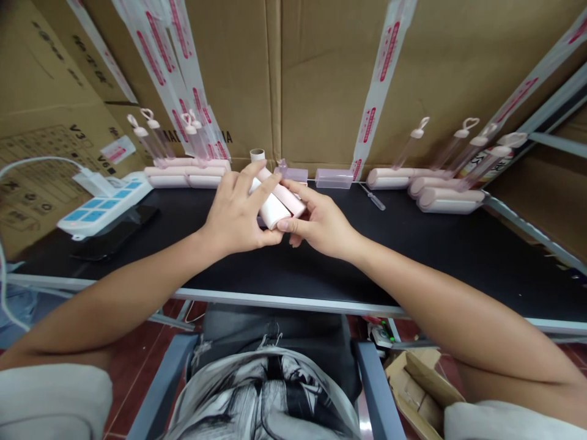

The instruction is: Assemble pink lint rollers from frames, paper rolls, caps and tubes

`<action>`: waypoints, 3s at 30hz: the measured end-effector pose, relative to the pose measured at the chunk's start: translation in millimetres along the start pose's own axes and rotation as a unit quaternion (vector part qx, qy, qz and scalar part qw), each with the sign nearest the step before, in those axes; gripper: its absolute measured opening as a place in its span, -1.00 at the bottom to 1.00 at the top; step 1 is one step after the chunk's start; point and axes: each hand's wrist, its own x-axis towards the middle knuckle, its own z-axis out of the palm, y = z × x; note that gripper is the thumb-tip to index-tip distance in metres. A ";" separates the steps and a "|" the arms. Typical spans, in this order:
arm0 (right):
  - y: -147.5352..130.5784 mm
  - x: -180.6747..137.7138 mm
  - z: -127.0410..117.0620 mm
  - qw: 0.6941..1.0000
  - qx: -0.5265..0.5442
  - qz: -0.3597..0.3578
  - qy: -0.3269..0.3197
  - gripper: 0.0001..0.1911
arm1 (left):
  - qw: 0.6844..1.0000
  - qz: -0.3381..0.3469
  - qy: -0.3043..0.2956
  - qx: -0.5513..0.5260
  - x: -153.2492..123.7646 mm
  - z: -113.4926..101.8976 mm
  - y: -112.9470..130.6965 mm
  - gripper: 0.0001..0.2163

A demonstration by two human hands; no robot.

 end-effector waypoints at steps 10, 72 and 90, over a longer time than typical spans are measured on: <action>0.0 -1.7 8.5 0.996 0.033 0.088 -0.001 0.06 | 0.992 -0.045 -0.116 -0.020 7.2 -11.8 3.5 -0.18; 6.4 -1.4 11.2 0.991 0.056 0.110 -0.050 -0.07 | 0.993 -0.038 -0.105 -0.042 3.8 -3.6 1.7 0.03; -2.4 9.4 -18.1 0.997 0.008 0.003 0.073 -0.28 | 0.850 -0.092 -0.006 -0.518 17.1 20.4 -52.9 -0.13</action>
